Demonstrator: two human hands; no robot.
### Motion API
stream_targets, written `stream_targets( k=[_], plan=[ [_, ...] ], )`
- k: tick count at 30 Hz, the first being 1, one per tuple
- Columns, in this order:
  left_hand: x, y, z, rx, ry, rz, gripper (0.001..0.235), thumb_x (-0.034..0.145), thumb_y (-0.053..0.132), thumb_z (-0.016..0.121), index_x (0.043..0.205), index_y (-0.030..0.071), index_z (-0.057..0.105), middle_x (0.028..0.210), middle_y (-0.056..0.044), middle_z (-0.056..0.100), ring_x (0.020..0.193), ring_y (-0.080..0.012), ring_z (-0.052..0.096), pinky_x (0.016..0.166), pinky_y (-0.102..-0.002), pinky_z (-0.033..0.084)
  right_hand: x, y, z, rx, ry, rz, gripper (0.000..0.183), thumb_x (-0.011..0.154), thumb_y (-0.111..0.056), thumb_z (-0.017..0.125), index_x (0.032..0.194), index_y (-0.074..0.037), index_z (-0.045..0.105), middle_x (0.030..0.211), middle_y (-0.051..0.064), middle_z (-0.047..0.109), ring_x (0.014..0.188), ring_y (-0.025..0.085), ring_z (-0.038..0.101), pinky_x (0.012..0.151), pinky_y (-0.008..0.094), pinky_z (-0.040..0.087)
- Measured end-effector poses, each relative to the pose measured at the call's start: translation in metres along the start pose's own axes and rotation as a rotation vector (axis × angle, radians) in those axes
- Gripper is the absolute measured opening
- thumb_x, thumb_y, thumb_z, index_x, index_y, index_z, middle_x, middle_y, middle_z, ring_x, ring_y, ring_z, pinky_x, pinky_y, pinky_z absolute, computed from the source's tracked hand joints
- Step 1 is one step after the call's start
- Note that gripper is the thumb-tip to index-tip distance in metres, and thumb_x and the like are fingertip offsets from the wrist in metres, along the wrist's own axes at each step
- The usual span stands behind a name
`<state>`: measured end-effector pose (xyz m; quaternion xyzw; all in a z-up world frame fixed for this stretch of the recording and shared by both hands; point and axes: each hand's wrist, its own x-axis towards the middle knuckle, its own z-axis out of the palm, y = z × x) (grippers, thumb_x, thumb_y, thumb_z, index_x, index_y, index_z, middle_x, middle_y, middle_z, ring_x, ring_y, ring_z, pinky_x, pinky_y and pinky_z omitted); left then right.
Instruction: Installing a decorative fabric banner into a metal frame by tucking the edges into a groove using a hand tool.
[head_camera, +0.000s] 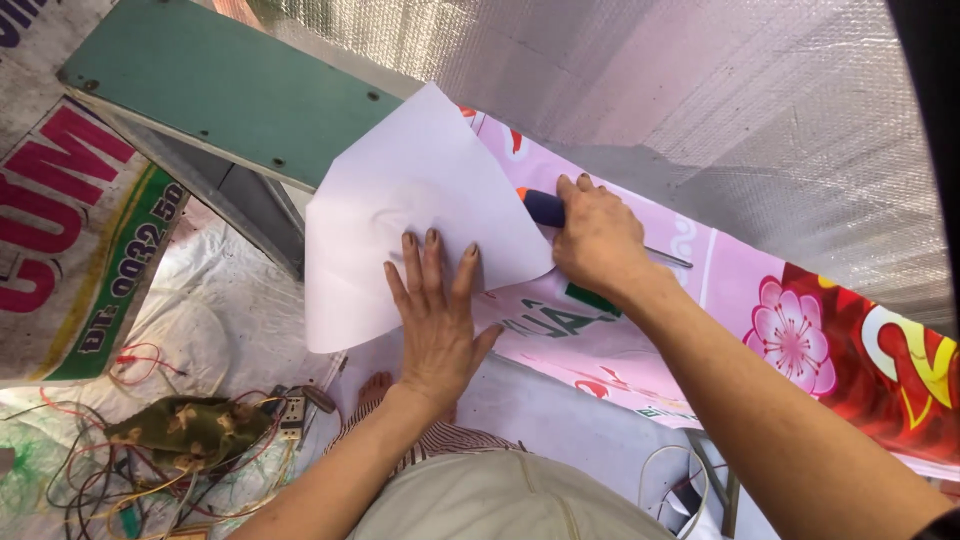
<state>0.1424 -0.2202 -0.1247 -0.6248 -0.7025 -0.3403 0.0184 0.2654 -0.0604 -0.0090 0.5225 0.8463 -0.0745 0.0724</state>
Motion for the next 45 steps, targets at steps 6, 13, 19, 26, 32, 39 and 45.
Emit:
stream_targets(
  k=[6, 13, 19, 26, 32, 39, 45],
  plan=[
    [0.028, 0.003, 0.029, 0.011, 0.109, -0.033, 0.123, 0.073, 0.006, 0.090, 0.166, 0.022, 0.012, 0.168, -0.025, -0.005, 0.152, -0.0585, -0.012, 0.120, -0.079, 0.001, 0.019, 0.001, 0.018, -0.038, 0.033, -0.018, 0.055, 0.078, -0.005, 0.068, 0.130, 0.012, 0.063, 0.114, 0.036, 0.067, 0.104, 0.053, 0.069, 0.080, 0.063, 0.058],
    [0.024, -0.002, -0.013, -0.111, 0.228, -0.001, 0.067, 0.085, 0.004, 0.065, 0.146, 0.014, 0.038, 0.163, -0.023, 0.017, 0.155, -0.0508, 0.016, 0.126, -0.064, 0.024, 0.035, 0.015, 0.027, -0.006, -0.026, -0.050, 0.045, 0.077, -0.010, 0.071, 0.115, 0.014, 0.068, 0.098, 0.036, 0.068, 0.094, 0.055, 0.071, 0.072, 0.067, 0.057],
    [0.014, -0.003, -0.069, -0.249, 0.304, -0.055, 0.028, 0.083, 0.004, 0.077, 0.108, 0.009, 0.065, 0.134, -0.011, 0.045, 0.131, -0.0374, 0.049, 0.110, -0.051, 0.047, 0.030, 0.016, 0.016, 0.006, -0.042, -0.035, 0.043, 0.077, -0.012, 0.071, 0.113, 0.012, 0.070, 0.095, 0.032, 0.069, 0.091, 0.052, 0.073, 0.070, 0.065, 0.058],
    [0.034, 0.013, -0.149, -0.764, 0.608, -0.734, 0.025, 0.092, 0.006, 0.061, 0.115, 0.011, 0.055, 0.119, -0.010, 0.060, 0.113, -0.0223, 0.056, 0.095, -0.035, 0.049, 0.020, 0.008, 0.000, 0.012, -0.209, 0.057, 0.029, 0.086, -0.012, 0.048, 0.113, -0.006, 0.057, 0.110, 0.020, 0.062, 0.099, 0.044, 0.063, 0.079, 0.055, 0.052],
    [0.056, -0.014, -0.180, -1.115, 0.889, -1.342, 0.019, 0.096, 0.017, 0.048, 0.087, 0.024, 0.063, 0.094, 0.004, 0.073, 0.089, -0.0143, 0.068, 0.077, -0.029, 0.052, 0.023, 0.010, 0.006, -0.013, -0.190, 0.048, 0.029, 0.087, -0.014, 0.049, 0.113, -0.005, 0.057, 0.111, 0.020, 0.062, 0.098, 0.045, 0.064, 0.077, 0.056, 0.053],
    [0.038, -0.062, -0.171, -0.291, 0.773, -0.713, 0.050, 0.110, 0.042, 0.050, 0.121, -0.003, 0.068, 0.111, -0.019, 0.076, 0.098, -0.0252, 0.072, 0.074, -0.040, 0.058, 0.003, -0.005, -0.017, 0.009, -0.202, 0.091, 0.044, 0.084, -0.009, 0.048, 0.128, -0.008, 0.053, 0.122, 0.020, 0.058, 0.112, 0.045, 0.062, 0.085, 0.063, 0.054],
    [0.053, -0.162, -0.174, 0.008, 0.670, -0.408, 0.041, 0.126, 0.009, 0.061, 0.087, -0.005, 0.059, 0.068, -0.008, 0.048, 0.061, -0.0149, 0.036, 0.049, -0.040, 0.024, 0.001, -0.002, -0.033, 0.089, -0.178, 0.153, 0.063, 0.086, -0.015, 0.040, 0.147, -0.024, 0.051, 0.135, 0.015, 0.056, 0.121, 0.042, 0.055, 0.090, 0.065, 0.050]
  ],
)
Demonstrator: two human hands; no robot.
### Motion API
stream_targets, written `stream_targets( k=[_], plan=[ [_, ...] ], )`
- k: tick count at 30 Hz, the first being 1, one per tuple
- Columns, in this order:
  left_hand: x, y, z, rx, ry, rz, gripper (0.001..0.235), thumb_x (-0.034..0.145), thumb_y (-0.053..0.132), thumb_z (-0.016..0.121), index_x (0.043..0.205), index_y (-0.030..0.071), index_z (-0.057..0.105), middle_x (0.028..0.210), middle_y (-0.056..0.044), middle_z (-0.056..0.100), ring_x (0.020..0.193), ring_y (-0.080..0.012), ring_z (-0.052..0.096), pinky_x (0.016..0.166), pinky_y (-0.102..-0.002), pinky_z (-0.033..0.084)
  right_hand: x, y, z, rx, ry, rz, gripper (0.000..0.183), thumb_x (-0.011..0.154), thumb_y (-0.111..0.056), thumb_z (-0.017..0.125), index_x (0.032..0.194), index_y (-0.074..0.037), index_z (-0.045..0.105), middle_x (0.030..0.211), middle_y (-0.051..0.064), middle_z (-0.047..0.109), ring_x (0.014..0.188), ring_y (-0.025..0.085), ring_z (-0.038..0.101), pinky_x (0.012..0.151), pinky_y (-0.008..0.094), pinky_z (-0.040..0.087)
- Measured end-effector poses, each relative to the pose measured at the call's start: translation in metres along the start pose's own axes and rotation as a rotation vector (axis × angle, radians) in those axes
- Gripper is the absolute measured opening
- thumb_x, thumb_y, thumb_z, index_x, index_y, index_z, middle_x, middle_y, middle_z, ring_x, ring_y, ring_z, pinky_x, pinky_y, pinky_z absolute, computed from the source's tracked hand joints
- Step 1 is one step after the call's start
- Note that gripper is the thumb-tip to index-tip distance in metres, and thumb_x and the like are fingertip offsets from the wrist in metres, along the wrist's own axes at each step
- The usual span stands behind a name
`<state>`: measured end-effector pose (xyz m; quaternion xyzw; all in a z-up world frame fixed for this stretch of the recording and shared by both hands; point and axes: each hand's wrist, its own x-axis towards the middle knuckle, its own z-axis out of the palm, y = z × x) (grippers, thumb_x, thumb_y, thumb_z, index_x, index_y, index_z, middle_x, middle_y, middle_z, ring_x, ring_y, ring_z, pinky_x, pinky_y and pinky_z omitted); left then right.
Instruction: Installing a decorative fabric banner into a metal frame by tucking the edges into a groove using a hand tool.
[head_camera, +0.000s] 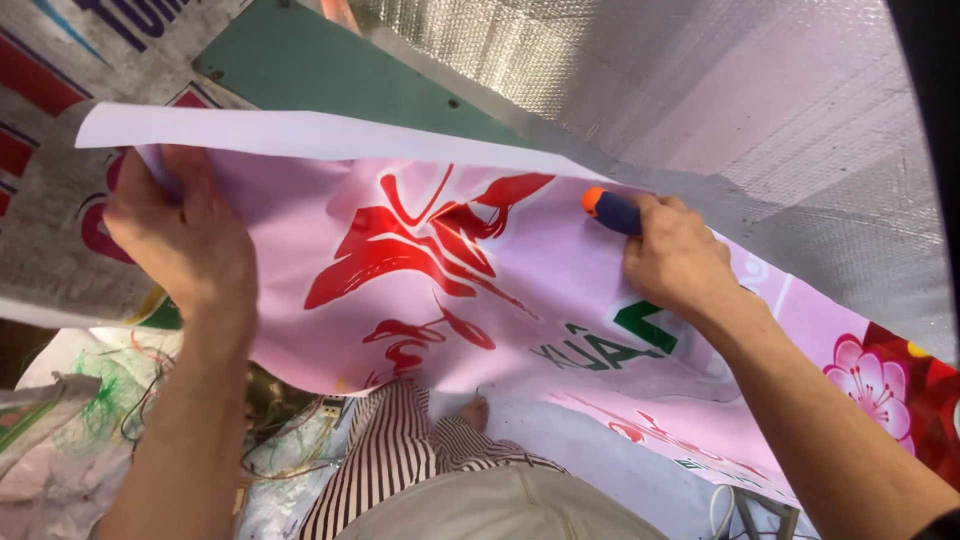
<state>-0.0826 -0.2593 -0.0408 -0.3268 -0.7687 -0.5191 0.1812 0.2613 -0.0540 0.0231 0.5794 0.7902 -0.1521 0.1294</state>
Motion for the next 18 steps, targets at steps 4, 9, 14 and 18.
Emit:
stream_targets(
  k=[4, 9, 14, 18],
  plan=[
    [0.055, -0.074, 0.038, -0.127, -0.097, 0.001, 0.037, 0.114, -0.007, 0.070, 0.082, 0.002, 0.054, 0.070, -0.003, 0.047, 0.063, -0.0134, 0.036, 0.052, -0.042, 0.023, 0.000, 0.012, -0.001, 0.145, 0.175, -0.092, 0.043, 0.091, -0.018, 0.043, 0.132, -0.010, 0.057, 0.122, 0.024, 0.051, 0.098, 0.052, 0.061, 0.087, 0.060, 0.049],
    [0.104, -0.071, 0.065, -0.232, -0.207, -0.030, 0.079, 0.140, 0.031, 0.077, 0.078, 0.006, 0.034, 0.074, 0.002, 0.028, 0.078, -0.0111, 0.028, 0.061, -0.039, 0.017, -0.006, 0.001, 0.002, 0.227, 0.607, -0.322, 0.038, 0.085, 0.000, 0.049, 0.122, -0.002, 0.057, 0.145, 0.031, 0.036, 0.090, 0.047, 0.057, 0.086, 0.055, 0.048],
    [0.121, -0.075, 0.108, -0.128, -0.243, 0.067, 0.067, 0.129, 0.025, 0.080, 0.075, 0.005, 0.046, 0.067, -0.002, 0.037, 0.066, -0.0124, 0.033, 0.055, -0.042, 0.024, 0.021, 0.010, -0.016, 0.237, 0.354, -0.097, 0.010, 0.091, -0.018, 0.054, 0.097, -0.011, 0.054, 0.085, 0.013, 0.061, 0.077, 0.037, 0.055, 0.074, 0.047, 0.040],
    [0.127, -0.090, 0.148, 0.141, -0.304, -0.036, 0.047, 0.109, 0.031, 0.077, 0.073, 0.009, 0.057, 0.061, -0.006, 0.048, 0.056, -0.0241, 0.044, 0.048, -0.052, 0.040, 0.048, 0.005, -0.016, 0.256, 0.210, -0.049, 0.032, 0.081, -0.013, 0.046, 0.106, -0.018, 0.066, 0.099, 0.006, 0.076, 0.092, 0.033, 0.068, 0.084, 0.043, 0.047]
  ],
)
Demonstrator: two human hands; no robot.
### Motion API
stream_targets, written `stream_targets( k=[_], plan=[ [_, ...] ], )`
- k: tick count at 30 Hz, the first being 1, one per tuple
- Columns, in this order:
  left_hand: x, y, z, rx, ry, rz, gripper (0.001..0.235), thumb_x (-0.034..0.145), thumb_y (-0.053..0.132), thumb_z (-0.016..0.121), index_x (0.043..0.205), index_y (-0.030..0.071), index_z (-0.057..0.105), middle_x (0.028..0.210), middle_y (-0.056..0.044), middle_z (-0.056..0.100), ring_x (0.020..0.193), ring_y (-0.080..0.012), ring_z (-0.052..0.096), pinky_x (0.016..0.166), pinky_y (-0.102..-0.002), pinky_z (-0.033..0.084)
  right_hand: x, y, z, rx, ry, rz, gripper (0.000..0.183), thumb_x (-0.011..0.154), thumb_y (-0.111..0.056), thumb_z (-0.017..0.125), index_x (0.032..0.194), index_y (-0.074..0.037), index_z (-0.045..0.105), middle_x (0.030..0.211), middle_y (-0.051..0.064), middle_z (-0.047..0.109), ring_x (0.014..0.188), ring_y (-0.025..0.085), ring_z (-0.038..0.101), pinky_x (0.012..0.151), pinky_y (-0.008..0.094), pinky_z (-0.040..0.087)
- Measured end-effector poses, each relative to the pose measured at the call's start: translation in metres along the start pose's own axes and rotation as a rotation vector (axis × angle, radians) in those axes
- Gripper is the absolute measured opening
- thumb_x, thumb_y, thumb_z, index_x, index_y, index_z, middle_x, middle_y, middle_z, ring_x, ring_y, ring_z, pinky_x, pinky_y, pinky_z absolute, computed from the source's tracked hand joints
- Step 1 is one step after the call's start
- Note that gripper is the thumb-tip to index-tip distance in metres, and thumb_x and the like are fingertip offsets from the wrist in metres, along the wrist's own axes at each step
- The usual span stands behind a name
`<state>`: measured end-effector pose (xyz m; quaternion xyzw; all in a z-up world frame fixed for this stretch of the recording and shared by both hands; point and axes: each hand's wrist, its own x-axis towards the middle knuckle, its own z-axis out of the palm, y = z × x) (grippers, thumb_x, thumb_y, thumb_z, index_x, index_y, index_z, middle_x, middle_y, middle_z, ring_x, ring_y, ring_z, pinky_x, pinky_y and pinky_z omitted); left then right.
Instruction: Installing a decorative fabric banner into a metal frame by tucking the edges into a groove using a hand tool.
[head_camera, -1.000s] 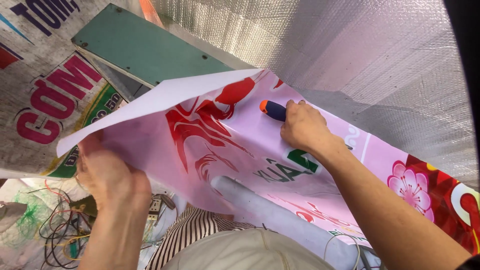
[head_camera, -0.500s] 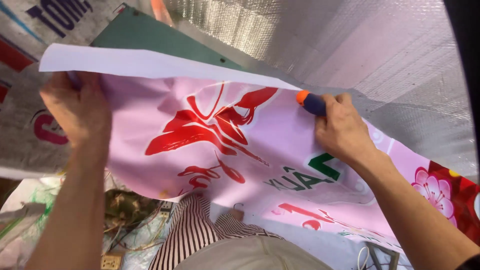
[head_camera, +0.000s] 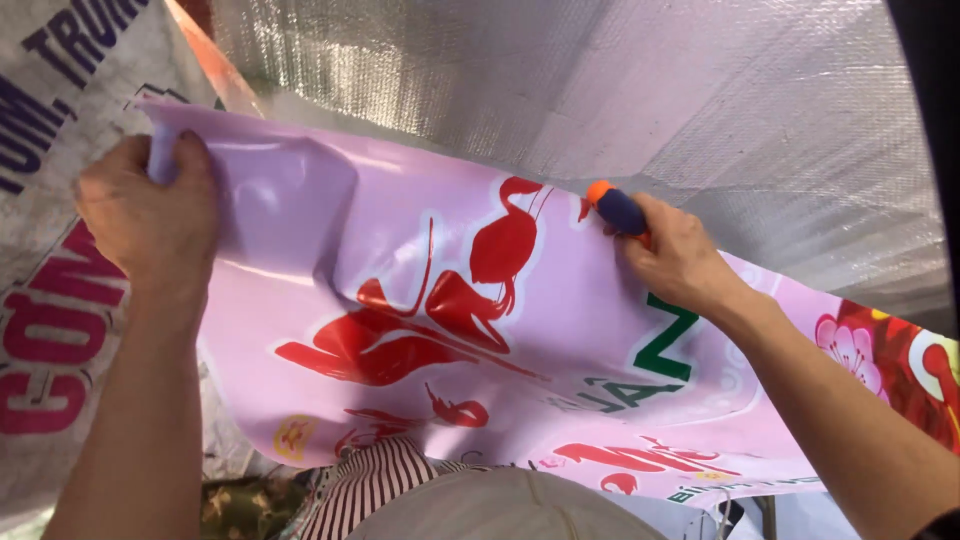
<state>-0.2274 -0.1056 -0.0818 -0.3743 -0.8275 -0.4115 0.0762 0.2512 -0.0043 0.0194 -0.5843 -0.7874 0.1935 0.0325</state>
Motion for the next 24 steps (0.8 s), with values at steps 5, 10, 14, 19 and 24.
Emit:
stream_targets(
  k=[5, 10, 14, 19, 24],
  plan=[
    [0.016, 0.019, 0.007, 0.168, -0.147, -0.138, 0.028, 0.096, 0.042, 0.071, 0.092, 0.015, 0.079, 0.081, -0.011, 0.075, 0.070, -0.0357, 0.069, 0.054, -0.057, 0.055, 0.015, 0.001, 0.013, -0.009, -0.118, 0.081, 0.032, 0.080, -0.014, 0.047, 0.106, -0.017, 0.066, 0.100, 0.007, 0.073, 0.095, 0.031, 0.066, 0.088, 0.041, 0.046],
    [0.029, 0.021, 0.019, 0.299, -0.288, -0.127, 0.031, 0.097, 0.051, 0.068, 0.104, 0.023, 0.081, 0.098, -0.017, 0.075, 0.091, -0.0453, 0.068, 0.066, -0.062, 0.053, 0.022, 0.005, 0.032, -0.013, -0.101, 0.126, 0.026, 0.081, -0.014, 0.048, 0.102, -0.014, 0.063, 0.095, 0.013, 0.070, 0.089, 0.034, 0.062, 0.082, 0.044, 0.046],
    [0.034, 0.032, 0.010, 0.300, -0.362, -0.157, 0.035, 0.097, 0.052, 0.070, 0.110, 0.021, 0.079, 0.100, -0.016, 0.076, 0.093, -0.0441, 0.069, 0.072, -0.062, 0.053, 0.018, 0.010, 0.052, -0.068, 0.088, 0.033, 0.031, 0.083, -0.012, 0.053, 0.113, -0.010, 0.056, 0.114, 0.023, 0.049, 0.087, 0.048, 0.060, 0.083, 0.056, 0.049],
    [0.026, 0.021, 0.000, 0.215, -0.323, -0.165, 0.040, 0.101, 0.051, 0.072, 0.106, 0.012, 0.077, 0.096, -0.014, 0.076, 0.092, -0.0402, 0.067, 0.072, -0.062, 0.052, -0.013, -0.082, 0.049, 0.053, 0.253, -0.063, 0.057, 0.081, -0.004, 0.046, 0.133, -0.021, 0.060, 0.124, 0.021, 0.046, 0.083, 0.051, 0.065, 0.074, 0.064, 0.054],
    [0.021, 0.018, -0.010, 0.168, -0.316, -0.134, 0.037, 0.103, 0.047, 0.075, 0.111, 0.011, 0.075, 0.102, -0.017, 0.075, 0.091, -0.0425, 0.068, 0.068, -0.064, 0.053, -0.011, -0.116, 0.076, 0.051, 0.096, -0.072, 0.066, 0.086, -0.012, 0.059, 0.151, -0.018, 0.046, 0.144, 0.017, 0.041, 0.090, 0.043, 0.067, 0.072, 0.056, 0.059]
  ],
)
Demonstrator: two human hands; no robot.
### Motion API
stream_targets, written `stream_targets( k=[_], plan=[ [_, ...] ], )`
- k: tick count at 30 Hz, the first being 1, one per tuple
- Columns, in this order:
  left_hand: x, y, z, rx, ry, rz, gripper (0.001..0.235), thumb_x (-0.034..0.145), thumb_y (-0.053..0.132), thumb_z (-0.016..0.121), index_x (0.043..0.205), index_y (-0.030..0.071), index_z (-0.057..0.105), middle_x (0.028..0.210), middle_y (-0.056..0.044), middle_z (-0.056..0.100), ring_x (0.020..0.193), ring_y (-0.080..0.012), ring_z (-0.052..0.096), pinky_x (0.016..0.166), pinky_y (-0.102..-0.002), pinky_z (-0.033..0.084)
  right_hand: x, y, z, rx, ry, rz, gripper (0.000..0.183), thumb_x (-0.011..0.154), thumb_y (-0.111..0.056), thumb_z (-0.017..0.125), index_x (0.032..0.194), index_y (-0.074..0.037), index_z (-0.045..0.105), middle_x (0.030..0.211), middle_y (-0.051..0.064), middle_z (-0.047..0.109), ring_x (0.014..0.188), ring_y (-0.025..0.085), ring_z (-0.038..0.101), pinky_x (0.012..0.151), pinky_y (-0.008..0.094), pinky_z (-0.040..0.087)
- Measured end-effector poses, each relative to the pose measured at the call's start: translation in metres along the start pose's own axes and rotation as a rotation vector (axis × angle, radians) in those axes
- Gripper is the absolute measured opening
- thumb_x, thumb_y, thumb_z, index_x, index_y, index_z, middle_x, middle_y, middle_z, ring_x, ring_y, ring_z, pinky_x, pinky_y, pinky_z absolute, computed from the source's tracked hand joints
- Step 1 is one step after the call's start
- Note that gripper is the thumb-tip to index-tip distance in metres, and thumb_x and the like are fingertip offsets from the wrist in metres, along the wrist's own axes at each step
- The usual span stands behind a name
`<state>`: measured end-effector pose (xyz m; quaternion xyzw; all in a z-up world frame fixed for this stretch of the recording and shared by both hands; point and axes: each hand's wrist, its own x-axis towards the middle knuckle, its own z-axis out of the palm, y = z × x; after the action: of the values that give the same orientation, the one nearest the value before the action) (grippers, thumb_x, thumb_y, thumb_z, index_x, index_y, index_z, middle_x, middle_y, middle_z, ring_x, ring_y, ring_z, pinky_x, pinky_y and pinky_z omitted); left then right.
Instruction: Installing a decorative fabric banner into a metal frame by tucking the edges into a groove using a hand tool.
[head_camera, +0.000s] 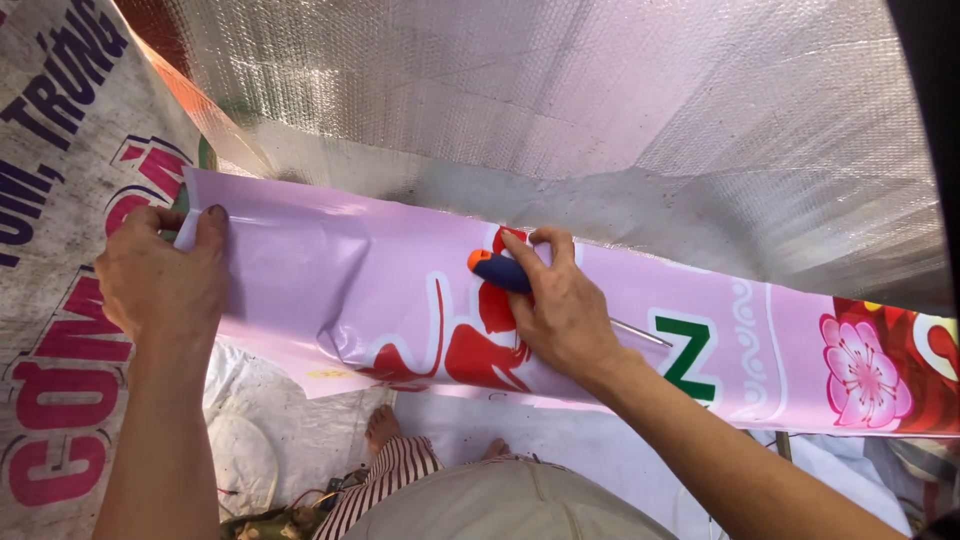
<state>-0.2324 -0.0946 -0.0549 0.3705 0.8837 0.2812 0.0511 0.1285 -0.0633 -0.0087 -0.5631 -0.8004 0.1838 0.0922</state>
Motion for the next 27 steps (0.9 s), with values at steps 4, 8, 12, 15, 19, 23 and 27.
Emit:
stream_targets(
  k=[4, 8, 12, 15, 19, 23, 27],
  plan=[
    [0.004, -0.009, -0.008, 0.013, -0.023, 0.074, 0.057, 0.103, 0.059, 0.074, 0.127, 0.008, 0.074, 0.109, -0.025, 0.071, 0.104, -0.0507, 0.057, 0.072, -0.069, 0.047, -0.007, 0.007, 0.008, -0.016, 0.067, -0.041, 0.067, 0.082, -0.009, 0.059, 0.147, -0.020, 0.049, 0.148, 0.016, 0.038, 0.093, 0.043, 0.067, 0.062, 0.057, 0.059],
    [0.003, -0.003, -0.029, -0.149, -0.053, 0.148, 0.048, 0.110, 0.047, 0.080, 0.119, 0.000, 0.074, 0.088, -0.020, 0.066, 0.079, -0.0354, 0.061, 0.068, -0.055, 0.050, -0.013, 0.014, 0.011, -0.009, 0.108, -0.246, 0.061, 0.081, -0.005, 0.059, 0.141, -0.015, 0.058, 0.148, 0.016, 0.051, 0.116, 0.039, 0.053, 0.098, 0.052, 0.047],
    [0.010, -0.012, -0.035, -0.122, 0.041, 0.307, 0.037, 0.112, 0.041, 0.086, 0.119, 0.005, 0.081, 0.087, -0.014, 0.070, 0.076, -0.0285, 0.063, 0.074, -0.046, 0.051, -0.020, 0.007, 0.009, 0.010, 0.051, -0.206, 0.064, 0.083, -0.002, 0.056, 0.145, -0.015, 0.055, 0.154, 0.014, 0.049, 0.136, 0.038, 0.045, 0.105, 0.056, 0.041],
    [0.019, -0.012, -0.020, -0.169, 0.102, 0.381, 0.030, 0.108, 0.028, 0.092, 0.113, 0.002, 0.080, 0.106, -0.013, 0.075, 0.095, -0.0308, 0.066, 0.087, -0.044, 0.050, -0.018, 0.016, 0.018, -0.036, 0.166, -0.263, 0.067, 0.075, 0.001, 0.057, 0.140, -0.013, 0.058, 0.150, 0.015, 0.053, 0.136, 0.035, 0.050, 0.108, 0.050, 0.041],
    [0.019, -0.004, 0.001, -0.066, 0.055, 0.161, 0.030, 0.103, 0.041, 0.091, 0.111, 0.014, 0.081, 0.105, -0.013, 0.073, 0.108, -0.0385, 0.054, 0.065, -0.062, 0.047, -0.014, 0.017, 0.027, -0.060, 0.224, -0.242, 0.065, 0.073, 0.002, 0.057, 0.137, -0.014, 0.061, 0.148, 0.016, 0.054, 0.136, 0.035, 0.050, 0.108, 0.049, 0.042],
    [0.015, -0.008, 0.011, 0.005, 0.027, 0.032, 0.024, 0.097, 0.036, 0.086, 0.112, 0.019, 0.076, 0.103, -0.010, 0.075, 0.099, -0.0369, 0.061, 0.067, -0.062, 0.049, -0.011, 0.008, 0.043, -0.081, 0.196, -0.263, 0.069, 0.072, -0.001, 0.067, 0.139, -0.015, 0.060, 0.150, 0.011, 0.054, 0.137, 0.036, 0.048, 0.111, 0.051, 0.039],
    [0.014, -0.008, 0.008, -0.099, 0.025, 0.117, 0.026, 0.099, 0.018, 0.084, 0.118, 0.015, 0.066, 0.091, -0.006, 0.073, 0.082, -0.0293, 0.070, 0.060, -0.058, 0.054, -0.008, -0.006, 0.056, -0.114, 0.151, -0.293, 0.063, 0.081, -0.003, 0.061, 0.143, -0.016, 0.058, 0.157, 0.012, 0.048, 0.141, 0.037, 0.042, 0.117, 0.051, 0.032]
  ],
)
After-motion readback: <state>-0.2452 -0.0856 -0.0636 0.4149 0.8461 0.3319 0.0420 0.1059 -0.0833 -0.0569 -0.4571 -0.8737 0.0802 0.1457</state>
